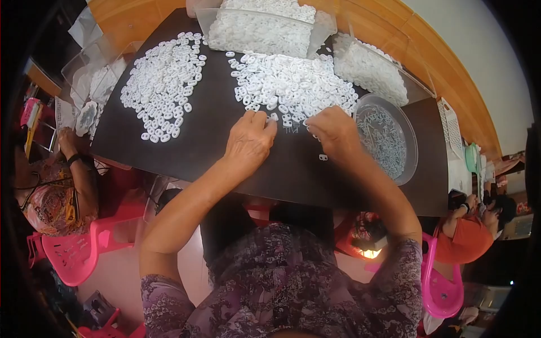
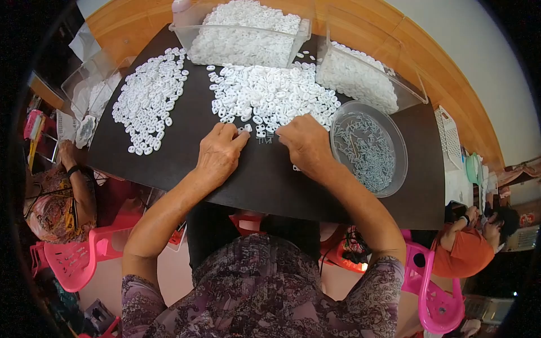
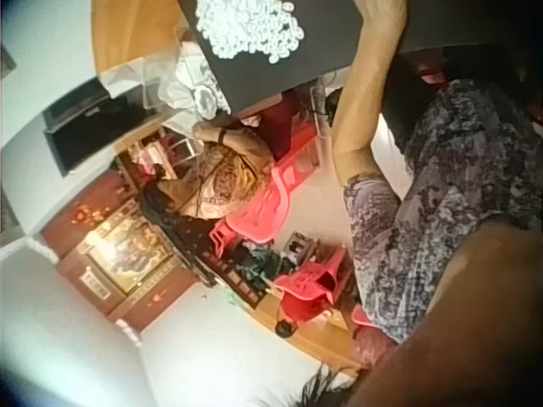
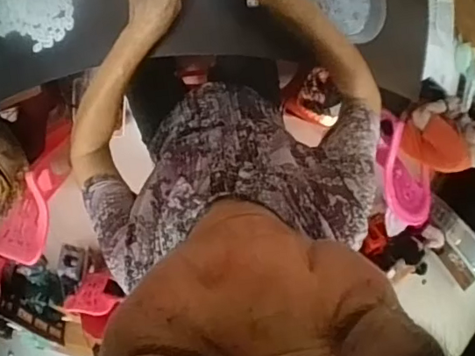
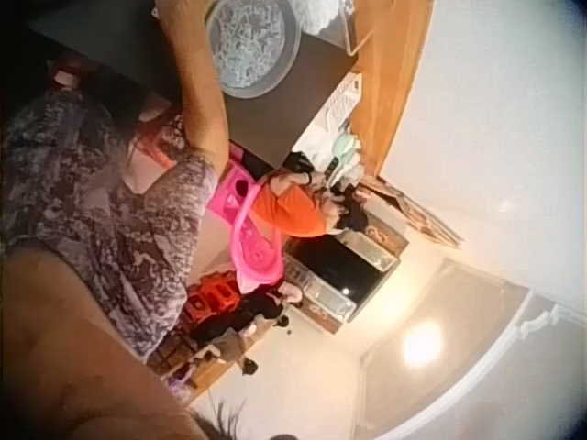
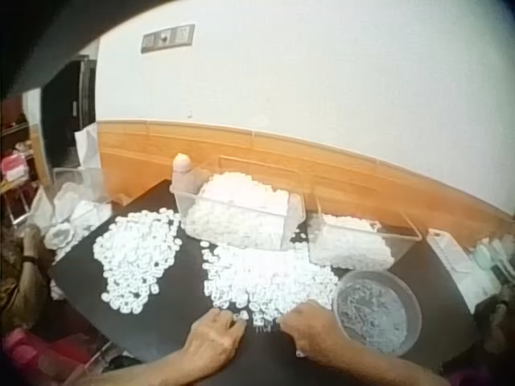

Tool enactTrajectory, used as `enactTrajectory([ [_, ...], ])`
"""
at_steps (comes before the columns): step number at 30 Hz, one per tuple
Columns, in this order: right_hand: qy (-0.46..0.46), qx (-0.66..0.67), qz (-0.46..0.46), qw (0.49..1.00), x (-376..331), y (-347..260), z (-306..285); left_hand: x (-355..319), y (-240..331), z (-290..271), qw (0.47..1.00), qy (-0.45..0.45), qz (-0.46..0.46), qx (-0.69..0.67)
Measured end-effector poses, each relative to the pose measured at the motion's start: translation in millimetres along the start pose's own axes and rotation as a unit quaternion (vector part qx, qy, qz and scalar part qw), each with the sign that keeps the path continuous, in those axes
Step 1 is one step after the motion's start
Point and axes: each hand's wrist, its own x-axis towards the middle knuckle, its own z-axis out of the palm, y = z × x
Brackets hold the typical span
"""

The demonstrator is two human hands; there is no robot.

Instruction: Manually sorting small white plastic components at a workstation.

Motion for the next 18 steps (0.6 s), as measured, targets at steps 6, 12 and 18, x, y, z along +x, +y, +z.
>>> enactTrajectory([
  [6, -0.062, -0.026, -0.013, 0.998, -8, -1, 19, -6, 2, -2, 0.999, -0.005, 0.045, 0.029],
  [12, -0.067, -0.054, -0.023, 0.996, -10, 0, 24, -11, -3, -5, 0.998, 0.005, 0.061, 0.019],
  [18, -0.065, -0.021, 0.015, 0.998, -3, -5, 21, -6, -3, -2, 0.998, 0.013, -0.032, -0.049],
])
